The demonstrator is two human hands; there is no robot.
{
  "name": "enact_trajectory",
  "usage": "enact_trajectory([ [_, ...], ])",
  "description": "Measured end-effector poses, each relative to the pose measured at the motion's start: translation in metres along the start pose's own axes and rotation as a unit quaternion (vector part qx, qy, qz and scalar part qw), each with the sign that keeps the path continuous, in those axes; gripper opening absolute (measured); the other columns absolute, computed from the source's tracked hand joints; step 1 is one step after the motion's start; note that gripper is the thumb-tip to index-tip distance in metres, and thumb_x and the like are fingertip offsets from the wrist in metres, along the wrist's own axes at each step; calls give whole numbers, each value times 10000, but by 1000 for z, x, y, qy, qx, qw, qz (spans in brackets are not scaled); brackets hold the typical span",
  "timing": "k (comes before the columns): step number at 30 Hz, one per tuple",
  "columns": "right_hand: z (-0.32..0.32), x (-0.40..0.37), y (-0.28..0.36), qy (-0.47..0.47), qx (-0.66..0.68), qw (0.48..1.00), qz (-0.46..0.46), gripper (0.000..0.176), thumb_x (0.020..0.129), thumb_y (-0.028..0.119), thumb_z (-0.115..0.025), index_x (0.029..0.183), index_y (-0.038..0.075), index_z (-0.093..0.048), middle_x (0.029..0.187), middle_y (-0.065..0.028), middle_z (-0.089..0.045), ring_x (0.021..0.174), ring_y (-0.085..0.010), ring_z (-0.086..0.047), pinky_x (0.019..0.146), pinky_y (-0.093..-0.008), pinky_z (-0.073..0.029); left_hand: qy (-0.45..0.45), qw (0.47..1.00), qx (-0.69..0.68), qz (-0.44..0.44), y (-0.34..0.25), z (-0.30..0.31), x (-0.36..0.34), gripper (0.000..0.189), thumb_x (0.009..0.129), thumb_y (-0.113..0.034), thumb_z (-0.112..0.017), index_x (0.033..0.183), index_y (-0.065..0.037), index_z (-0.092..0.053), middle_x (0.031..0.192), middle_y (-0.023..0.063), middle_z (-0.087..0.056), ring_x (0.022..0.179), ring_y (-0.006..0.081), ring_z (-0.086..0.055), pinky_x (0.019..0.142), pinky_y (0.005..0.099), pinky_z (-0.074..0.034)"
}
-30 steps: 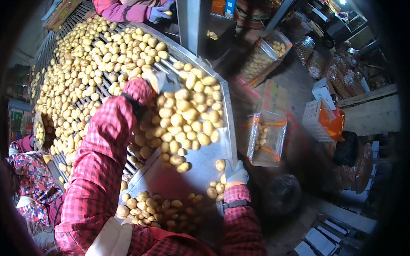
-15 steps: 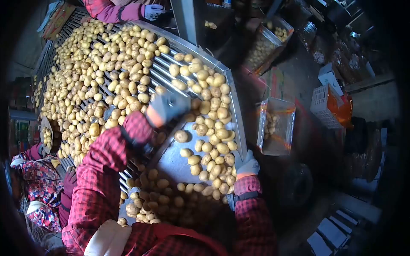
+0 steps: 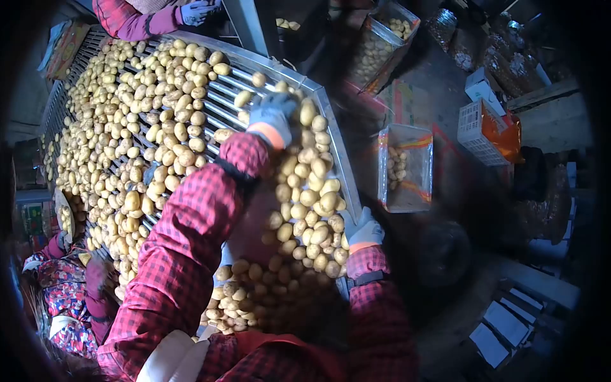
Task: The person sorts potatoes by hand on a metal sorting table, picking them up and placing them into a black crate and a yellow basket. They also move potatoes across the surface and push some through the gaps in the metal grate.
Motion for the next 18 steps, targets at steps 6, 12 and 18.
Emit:
enact_trajectory([
  [6, -13, 9, -15, -60, -6, 998, 20, 810, 826, 674, -677, 1295, 16, -626, 1089, -279, -709, 1054, -456, -671, 914, -518, -527, 49, 973, -57, -218, -42, 29, -104, 305, 674, -182, -750, 970, -111, -728, 1274, 125, -623, 1229, 361, -559, 1039, 446, -460],
  [12, -12, 7, -12, -23, -6, 1000, 19, 820, 873, 686, -584, 1358, 25, -582, 1198, -298, -670, 1122, -459, -645, 983, -515, -491, 169, 947, -261, -74, -48, 58, -117, 149, 902, -201, -691, 830, -88, -757, 815, 145, -721, 768, 290, -721, 729, 368, -577],
  [18, -6, 4, -6, 7, -5, 1000, 12, 795, 882, 654, -594, 1374, 31, -566, 1192, -306, -666, 1118, -455, -646, 984, -517, -489, -67, 986, -76, 130, -54, -2, -9, 606, 910, -570, -631, 1217, -50, -665, 1308, 223, -621, 1257, 413, -549, 1121, 514, -361],
])
Point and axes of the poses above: each hand's wrist, its own x-axis towards the middle knuckle, its own z-axis out of the back of the hand, y = z × x, the point moved 7 cm from there along x, towards the middle knuckle
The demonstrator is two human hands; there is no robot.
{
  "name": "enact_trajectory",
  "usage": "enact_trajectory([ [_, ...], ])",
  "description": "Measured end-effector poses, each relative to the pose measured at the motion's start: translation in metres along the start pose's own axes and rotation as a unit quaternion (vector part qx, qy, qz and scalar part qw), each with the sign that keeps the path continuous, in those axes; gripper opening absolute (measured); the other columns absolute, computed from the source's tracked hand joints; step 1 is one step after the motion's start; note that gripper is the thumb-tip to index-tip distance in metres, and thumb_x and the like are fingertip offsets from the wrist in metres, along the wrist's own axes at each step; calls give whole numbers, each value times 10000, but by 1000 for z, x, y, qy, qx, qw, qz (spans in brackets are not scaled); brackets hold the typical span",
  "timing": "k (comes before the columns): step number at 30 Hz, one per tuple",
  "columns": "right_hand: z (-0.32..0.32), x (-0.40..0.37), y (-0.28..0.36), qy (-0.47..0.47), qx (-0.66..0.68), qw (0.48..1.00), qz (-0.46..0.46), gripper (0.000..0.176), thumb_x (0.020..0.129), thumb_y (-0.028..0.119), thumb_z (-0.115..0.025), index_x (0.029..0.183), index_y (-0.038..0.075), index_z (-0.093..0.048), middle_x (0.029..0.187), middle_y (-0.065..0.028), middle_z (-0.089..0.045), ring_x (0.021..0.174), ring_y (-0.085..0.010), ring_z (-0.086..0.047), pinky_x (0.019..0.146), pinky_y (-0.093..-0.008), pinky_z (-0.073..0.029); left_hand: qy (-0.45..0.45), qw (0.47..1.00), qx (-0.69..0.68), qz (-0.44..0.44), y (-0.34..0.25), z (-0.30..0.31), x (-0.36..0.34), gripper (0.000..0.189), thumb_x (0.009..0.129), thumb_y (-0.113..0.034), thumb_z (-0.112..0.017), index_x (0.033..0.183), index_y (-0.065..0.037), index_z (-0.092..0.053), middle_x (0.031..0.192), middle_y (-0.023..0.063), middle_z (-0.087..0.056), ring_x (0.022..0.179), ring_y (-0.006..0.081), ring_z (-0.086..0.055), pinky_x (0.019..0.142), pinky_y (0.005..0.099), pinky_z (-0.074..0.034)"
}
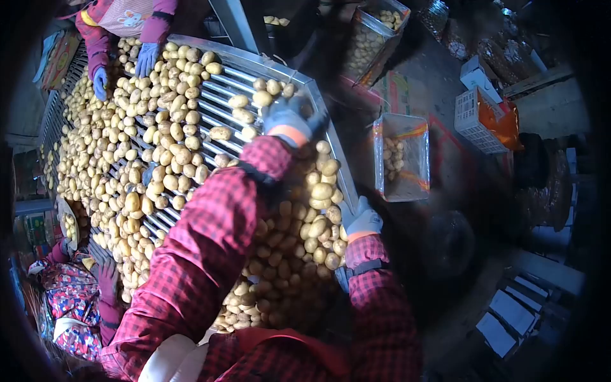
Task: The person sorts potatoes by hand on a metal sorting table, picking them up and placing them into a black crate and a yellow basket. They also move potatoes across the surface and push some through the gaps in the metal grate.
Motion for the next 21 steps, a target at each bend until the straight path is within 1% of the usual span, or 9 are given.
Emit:
enact_trajectory([
  [2, -1, 3, -2, -6, -2, 1000, 12, 764, 879, 612, -614, 1372, 31, -562, 1173, -295, -678, 1077, -456, -662, 959, -526, -498, -122, 992, 23, -34, -6, -21, -23, 595, 888, -569, -649, 1250, -98, -653, 1320, 190, -612, 1304, 375, -511, 1193, 578, -218],
  [5, -9, 6, -9, -29, -32, 999, 23, 724, 868, 557, -641, 1369, 39, -564, 1147, -282, -692, 1053, -456, -670, 950, -530, -499, 82, 992, 2, -96, 4, -35, -46, 503, 892, -529, -648, 1226, -154, -667, 1297, 145, -622, 1280, 353, -525, 1190, 578, -226],
  [7, 2, 4, 3, 18, -14, 1000, -10, 631, 858, 462, -668, 1351, 80, -568, 1161, -279, -688, 1076, -453, -665, 948, -528, -503, 55, 982, 33, -178, 14, -35, -74, 290, 886, -390, -643, 1092, -204, -727, 1176, 107, -657, 1210, 337, -570, 1183, 566, -253],
  [9, -4, 7, -2, -20, -35, 999, 18, 619, 860, 462, -667, 1343, 88, -565, 1163, -280, -687, 1069, -450, -670, 928, -534, -513, 127, 968, 62, -209, 21, -33, -111, 308, 853, -365, -662, 1110, -207, -725, 1270, 115, -626, 1278, 335, -531, 1176, 590, -262],
  [11, -4, 7, -3, -12, -36, 999, 17, 630, 865, 469, -663, 1355, 88, -559, 1160, -277, -690, 1072, -444, -671, 932, -530, -515, 143, 958, 56, -242, 18, 1, -156, 300, 853, -342, -661, 1118, -217, -726, 1359, 124, -588, 1344, 336, -485, 1168, 620, -259],
  [15, -7, 11, -9, -105, -35, 992, 65, 525, 874, 482, -641, 1225, 93, -611, 1075, -285, -700, 1031, -480, -667, 882, -557, -529, 144, 977, 53, -145, 48, 38, -215, 353, 871, -364, -667, 1198, -232, -679, 1451, 158, -511, 1360, 376, -465, 1146, 649, -271],
  [17, -11, 17, -14, -68, -47, 996, 41, 626, 864, 494, -649, 1342, 95, -589, 1190, -277, -679, 1104, -450, -659, 947, -523, -525, 98, 984, 75, -129, 59, 63, -247, 384, 912, -368, -630, 1274, -239, -634, 1440, 191, -515, 1347, 400, -469, 1121, 652, -292],
  [19, -11, 15, -13, -82, -48, 995, 38, 664, 858, 495, -660, 1389, 105, -572, 1250, -266, -664, 1153, -430, -647, 983, -505, -517, 122, 974, 155, -111, 67, 77, -281, 361, 931, -360, -607, 1269, -235, -635, 1427, 194, -523, 1341, 398, -472, 1121, 646, -294],
  [21, -6, 9, -6, -57, -45, 997, 25, 729, 857, 505, -668, 1460, 125, -516, 1311, -248, -644, 1208, -410, -628, 1024, -486, -499, 141, 976, 144, -84, 79, 93, -312, 373, 961, -371, -566, 1299, -225, -625, 1393, 189, -546, 1332, 388, -468, 1141, 639, -267],
])
Point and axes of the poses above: each hand's wrist, its own x-axis towards the middle knuckle, its own z-axis out of the back of the hand, y = z × x, the point moved 7 cm from there along x, towards the middle knuckle
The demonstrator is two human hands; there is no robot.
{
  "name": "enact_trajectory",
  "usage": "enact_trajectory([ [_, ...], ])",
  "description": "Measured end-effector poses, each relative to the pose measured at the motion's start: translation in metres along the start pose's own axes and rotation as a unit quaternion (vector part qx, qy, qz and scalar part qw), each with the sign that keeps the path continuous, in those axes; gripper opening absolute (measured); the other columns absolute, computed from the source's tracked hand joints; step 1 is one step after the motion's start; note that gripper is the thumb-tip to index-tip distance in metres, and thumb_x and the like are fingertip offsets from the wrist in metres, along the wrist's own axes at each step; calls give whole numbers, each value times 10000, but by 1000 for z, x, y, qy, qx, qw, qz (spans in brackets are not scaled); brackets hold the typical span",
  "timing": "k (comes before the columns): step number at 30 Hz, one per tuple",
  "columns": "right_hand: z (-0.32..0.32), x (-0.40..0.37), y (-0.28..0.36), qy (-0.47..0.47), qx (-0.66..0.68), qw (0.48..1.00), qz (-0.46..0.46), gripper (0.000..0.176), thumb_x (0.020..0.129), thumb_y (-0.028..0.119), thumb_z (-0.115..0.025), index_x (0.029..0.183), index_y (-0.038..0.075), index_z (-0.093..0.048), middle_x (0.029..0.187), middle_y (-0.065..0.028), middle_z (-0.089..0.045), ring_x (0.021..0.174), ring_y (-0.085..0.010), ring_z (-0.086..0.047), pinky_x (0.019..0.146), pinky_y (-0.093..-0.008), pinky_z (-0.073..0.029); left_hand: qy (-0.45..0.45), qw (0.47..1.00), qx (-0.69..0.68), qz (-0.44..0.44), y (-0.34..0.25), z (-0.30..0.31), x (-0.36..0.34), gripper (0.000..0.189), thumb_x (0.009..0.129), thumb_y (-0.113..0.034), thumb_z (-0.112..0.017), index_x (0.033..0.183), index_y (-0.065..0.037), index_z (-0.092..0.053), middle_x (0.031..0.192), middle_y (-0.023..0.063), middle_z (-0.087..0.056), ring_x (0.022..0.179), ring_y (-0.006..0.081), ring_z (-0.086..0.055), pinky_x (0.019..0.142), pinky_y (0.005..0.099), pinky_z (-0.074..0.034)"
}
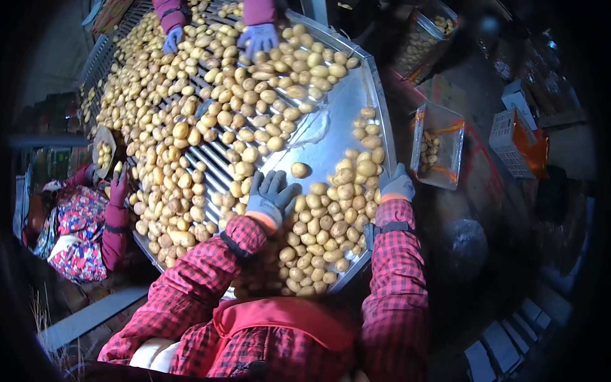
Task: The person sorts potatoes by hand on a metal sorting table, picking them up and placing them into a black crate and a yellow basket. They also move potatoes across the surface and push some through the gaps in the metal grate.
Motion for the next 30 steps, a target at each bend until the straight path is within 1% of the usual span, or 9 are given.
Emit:
enact_trajectory([
  [6, 24, -12, 18, -83, 86, 987, 106, 649, 912, 379, -654, 1484, 121, -489, 1430, -241, -561, 1300, -401, -562, 1086, -477, -455, 26, 995, -64, 67, 4, 23, -95, 493, 921, -412, -622, 1334, -144, -593, 1354, 144, -569, 1296, 342, -493, 1161, 570, -275],
  [14, 41, -60, 49, -330, 36, 876, 350, 572, 951, 273, -634, 1445, 19, -497, 1436, -239, -519, 1297, -414, -526, 1127, -503, -398, -29, 990, -64, 122, 11, 45, -230, 487, 872, -420, -696, 1247, -113, -648, 1358, 165, -559, 1324, 368, -489, 1190, 597, -251],
  [15, 34, -85, 67, -318, -5, 879, 355, 556, 949, 284, -643, 1419, 18, -514, 1413, -234, -528, 1288, -409, -526, 1120, -502, -400, -41, 990, -59, 122, 11, 46, -242, 478, 869, -417, -700, 1237, -116, -652, 1352, 161, -563, 1321, 364, -495, 1188, 598, -255],
  [19, -4, -139, 127, -6, 293, 891, 347, 524, 871, 389, -727, 1252, 59, -586, 1284, -192, -564, 1252, -366, -505, 1067, -498, -408, -56, 988, -60, 128, 13, 45, -258, 445, 860, -404, -711, 1205, -128, -665, 1333, 151, -579, 1318, 352, -511, 1186, 604, -265],
  [20, 21, -186, 155, -62, 6, 885, 462, 512, 852, 400, -741, 1212, 67, -593, 1260, -184, -565, 1228, -353, -516, 1040, -504, -424, -55, 988, -67, 130, 15, 45, -254, 438, 859, -402, -712, 1199, -131, -668, 1330, 150, -583, 1319, 351, -513, 1186, 605, -265],
  [22, 11, -209, 168, -60, 53, 825, 560, 508, 849, 376, -735, 1254, 99, -601, 1212, -167, -611, 1108, -348, -603, 974, -518, -471, -65, 986, -61, 144, 23, 39, -244, 405, 857, -385, -711, 1184, -148, -681, 1323, 125, -600, 1328, 327, -514, 1162, 585, -297],
  [25, -25, -212, 168, 123, 42, 817, 562, 475, 856, 309, -715, 1287, 140, -609, 1170, -152, -662, 1030, -343, -655, 929, -501, -503, -53, 985, -59, 153, 36, 38, -226, 365, 850, -345, -711, 1163, -158, -684, 1300, 91, -612, 1301, 296, -533, 1106, 550, -348],
  [28, -21, -163, 184, -5, -51, 830, 556, 349, 909, 219, -604, 1194, 38, -688, 1169, -227, -674, 1095, -369, -635, 963, -479, -487, -74, 987, -51, 130, 38, 37, -227, 362, 830, -324, -722, 1154, -167, -679, 1281, 87, -615, 1276, 295, -542, 1081, 545, -364],
  [30, 9, -126, 216, -52, -101, 888, 446, 366, 894, 125, -554, 1234, 69, -677, 1138, -220, -693, 1069, -335, -661, 928, -448, -510, -73, 988, -53, 127, 40, 37, -227, 375, 808, -314, -736, 1150, -175, -672, 1266, 86, -619, 1250, 294, -556, 1050, 536, -388],
])
Point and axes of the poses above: each hand's wrist, its own x-axis towards the middle knuckle, its own z-axis out of the back of the hand, y = z × x, the point moved 7 cm from there along x, towards the middle knuckle
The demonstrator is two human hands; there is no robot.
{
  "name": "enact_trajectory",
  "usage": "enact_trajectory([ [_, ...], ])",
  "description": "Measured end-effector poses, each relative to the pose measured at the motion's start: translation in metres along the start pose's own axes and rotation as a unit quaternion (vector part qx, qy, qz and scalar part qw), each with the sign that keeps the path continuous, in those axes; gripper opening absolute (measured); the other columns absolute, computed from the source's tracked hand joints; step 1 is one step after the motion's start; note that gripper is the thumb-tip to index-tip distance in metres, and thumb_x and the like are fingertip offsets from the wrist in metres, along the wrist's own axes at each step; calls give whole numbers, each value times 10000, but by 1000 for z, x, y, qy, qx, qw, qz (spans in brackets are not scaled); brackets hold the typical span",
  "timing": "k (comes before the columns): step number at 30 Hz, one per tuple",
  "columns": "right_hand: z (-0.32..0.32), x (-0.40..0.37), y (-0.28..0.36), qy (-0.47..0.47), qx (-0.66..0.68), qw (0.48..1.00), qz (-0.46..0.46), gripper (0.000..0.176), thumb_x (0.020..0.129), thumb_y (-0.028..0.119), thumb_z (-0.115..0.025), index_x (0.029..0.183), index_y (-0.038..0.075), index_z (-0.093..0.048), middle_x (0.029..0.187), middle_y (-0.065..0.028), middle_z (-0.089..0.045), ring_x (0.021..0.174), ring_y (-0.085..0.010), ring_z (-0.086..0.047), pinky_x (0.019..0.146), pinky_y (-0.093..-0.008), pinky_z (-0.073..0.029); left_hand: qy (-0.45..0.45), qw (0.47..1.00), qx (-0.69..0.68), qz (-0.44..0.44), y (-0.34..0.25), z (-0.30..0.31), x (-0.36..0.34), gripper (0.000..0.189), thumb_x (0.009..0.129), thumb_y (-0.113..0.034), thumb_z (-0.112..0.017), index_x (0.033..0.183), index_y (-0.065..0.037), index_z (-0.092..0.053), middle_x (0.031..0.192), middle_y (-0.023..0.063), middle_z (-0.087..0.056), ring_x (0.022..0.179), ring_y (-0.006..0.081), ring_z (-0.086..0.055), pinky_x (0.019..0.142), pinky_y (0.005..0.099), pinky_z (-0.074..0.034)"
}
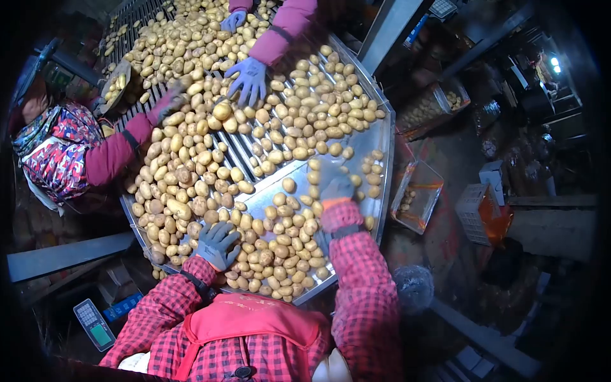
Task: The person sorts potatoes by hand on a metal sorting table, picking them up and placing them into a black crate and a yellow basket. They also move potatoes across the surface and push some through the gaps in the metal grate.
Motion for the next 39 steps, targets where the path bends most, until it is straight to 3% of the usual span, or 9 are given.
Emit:
enact_trajectory([
  [3, 2, 48, -33, -2, -28, 996, -83, 499, 899, 85, -524, 1396, 119, -557, 1259, -185, -635, 1138, -322, -644, 925, -410, -523, 7, 1000, -18, -11, 3, -1, 3, 354, 804, -314, -739, 1123, -171, -683, 1262, 90, -628, 1228, 305, -575, 1023, 528, -413],
  [8, -38, 52, -37, 13, -95, 995, -25, 641, 923, 122, -555, 1532, 120, -357, 1477, -126, -474, 1287, -337, -569, 1027, -393, -488, -9, 1000, -21, 4, 5, 7, 10, 288, 811, -301, -727, 1060, -158, -707, 1248, 88, -654, 1199, 307, -600, 994, 514, -421],
  [17, -71, 7, -35, 187, -95, 977, -33, 329, 902, 138, -586, 1214, 99, -680, 1206, -117, -680, 1128, -273, -646, 977, -413, -497, -7, 1000, -29, 2, 3, 6, 12, 252, 804, -303, -737, 980, -127, -700, 1214, 92, -650, 1181, 312, -600, 968, 529, -421],
  [20, -50, -22, -64, -107, 260, 960, 20, 188, 901, 173, -620, 999, 104, -764, 1021, -105, -752, 963, -271, -712, 854, -379, -541, -22, 1000, -22, -2, 5, 0, 6, 257, 803, -298, -737, 985, -122, -696, 1211, 93, -644, 1170, 313, -599, 964, 527, -423],
  [22, 28, -42, -72, -111, 24, 993, 26, 235, 916, 170, -602, 1042, 84, -780, 1004, -130, -755, 938, -273, -719, 838, -363, -551, -22, 1000, -17, 0, 4, 2, 7, 254, 799, -293, -738, 977, -119, -689, 1207, 94, -639, 1164, 313, -599, 963, 527, -421],
  [24, 70, -75, -132, -71, 120, 966, -215, 299, 946, 169, -545, 1119, 83, -773, 1010, -177, -751, 940, -310, -723, 845, -392, -555, -21, 1000, -18, 0, 3, 3, 8, 251, 797, -290, -738, 968, -116, -682, 1206, 94, -634, 1159, 313, -599, 963, 526, -420],
  [31, 78, -209, -295, -188, 73, 893, -403, 261, 949, 135, -528, 1086, 55, -736, 1026, -194, -723, 952, -344, -705, 855, -420, -546, -9, 1000, -22, -6, 5, -1, 5, 315, 774, -294, -774, 1016, -108, -696, 1242, 129, -618, 1204, 346, -577, 1013, 542, -423],
  [36, 29, -56, -138, -77, 152, 966, -192, 173, 931, 77, -542, 980, 49, -706, 995, -152, -690, 904, -342, -681, 804, -427, -543, -16, 1000, -6, -8, 0, 5, 5, 262, 803, -289, -734, 994, -113, -700, 1242, 103, -634, 1201, 316, -583, 981, 531, -418],
  [39, 8, 39, 1, -130, -6, 981, 147, 211, 888, 40, -561, 1055, 76, -684, 1036, -107, -695, 1033, -283, -664, 871, -407, -535, -17, 1000, -12, -5, -2, 6, 7, 243, 806, -283, -731, 973, -106, -714, 1215, 108, -652, 1180, 325, -599, 969, 531, -429],
])
Point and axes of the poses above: each hand's wrist, its own x-axis towards the middle knuckle, its own z-axis out of the back of the hand, y = z × x, the point moved 7 cm from there along x, towards the middle knuckle
